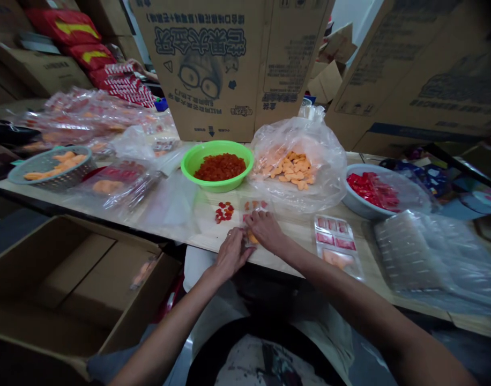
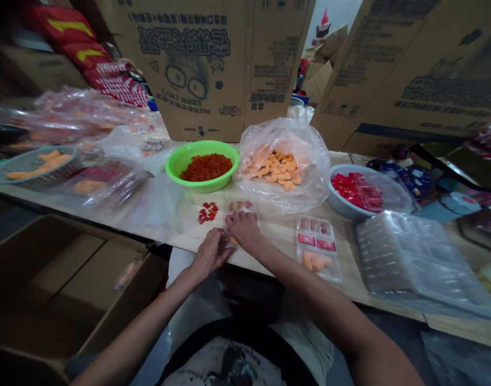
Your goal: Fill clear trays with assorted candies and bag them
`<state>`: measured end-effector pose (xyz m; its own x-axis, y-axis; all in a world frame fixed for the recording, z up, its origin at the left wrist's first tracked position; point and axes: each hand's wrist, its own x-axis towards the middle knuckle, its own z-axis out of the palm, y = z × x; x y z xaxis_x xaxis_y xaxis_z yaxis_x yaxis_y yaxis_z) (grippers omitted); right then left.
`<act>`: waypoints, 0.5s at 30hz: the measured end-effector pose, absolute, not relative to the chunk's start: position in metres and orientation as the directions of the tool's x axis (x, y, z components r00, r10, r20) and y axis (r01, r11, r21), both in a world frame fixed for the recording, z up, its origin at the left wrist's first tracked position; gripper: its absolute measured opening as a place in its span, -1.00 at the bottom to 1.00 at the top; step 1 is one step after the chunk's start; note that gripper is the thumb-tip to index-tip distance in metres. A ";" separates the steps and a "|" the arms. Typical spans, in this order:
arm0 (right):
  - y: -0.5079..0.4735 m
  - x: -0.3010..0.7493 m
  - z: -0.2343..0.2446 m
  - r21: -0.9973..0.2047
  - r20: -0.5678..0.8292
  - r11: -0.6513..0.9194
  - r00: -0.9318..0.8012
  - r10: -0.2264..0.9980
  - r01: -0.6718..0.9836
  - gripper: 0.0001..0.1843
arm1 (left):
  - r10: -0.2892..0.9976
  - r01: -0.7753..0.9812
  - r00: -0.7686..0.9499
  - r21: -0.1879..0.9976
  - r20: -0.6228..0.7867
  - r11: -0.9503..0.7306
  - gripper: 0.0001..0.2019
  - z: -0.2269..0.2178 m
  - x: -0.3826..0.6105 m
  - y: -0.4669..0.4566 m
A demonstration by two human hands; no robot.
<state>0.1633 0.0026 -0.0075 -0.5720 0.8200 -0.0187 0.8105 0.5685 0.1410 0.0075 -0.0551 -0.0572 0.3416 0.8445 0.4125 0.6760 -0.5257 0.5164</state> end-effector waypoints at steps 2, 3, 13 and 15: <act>-0.005 0.162 -0.007 0.107 -0.030 0.635 -0.636 0.771 0.765 -0.71 | 0.840 0.681 0.264 0.525 0.474 -0.510 -0.54 -0.061 0.008 -0.050; -0.011 0.162 -0.006 0.085 -0.039 0.666 -0.665 0.746 0.741 -0.72 | 0.827 0.679 0.229 0.524 0.514 -0.514 -0.48 -0.064 0.007 -0.049; -0.099 0.183 0.041 0.029 0.234 0.772 -0.755 0.612 0.635 -0.83 | 0.630 0.532 0.448 0.377 0.634 -0.758 -0.51 -0.042 0.007 -0.094; -0.109 0.189 0.055 0.043 0.347 0.773 -0.735 0.583 0.633 -0.83 | 0.590 0.481 0.443 0.377 0.675 -0.792 -0.54 -0.023 0.011 -0.100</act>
<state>0.1891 -0.1094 0.0552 -0.7348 0.5828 0.3472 0.6333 0.7727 0.0432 0.0108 -0.0996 -0.0227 0.4427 0.5903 0.6750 0.4807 -0.7917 0.3770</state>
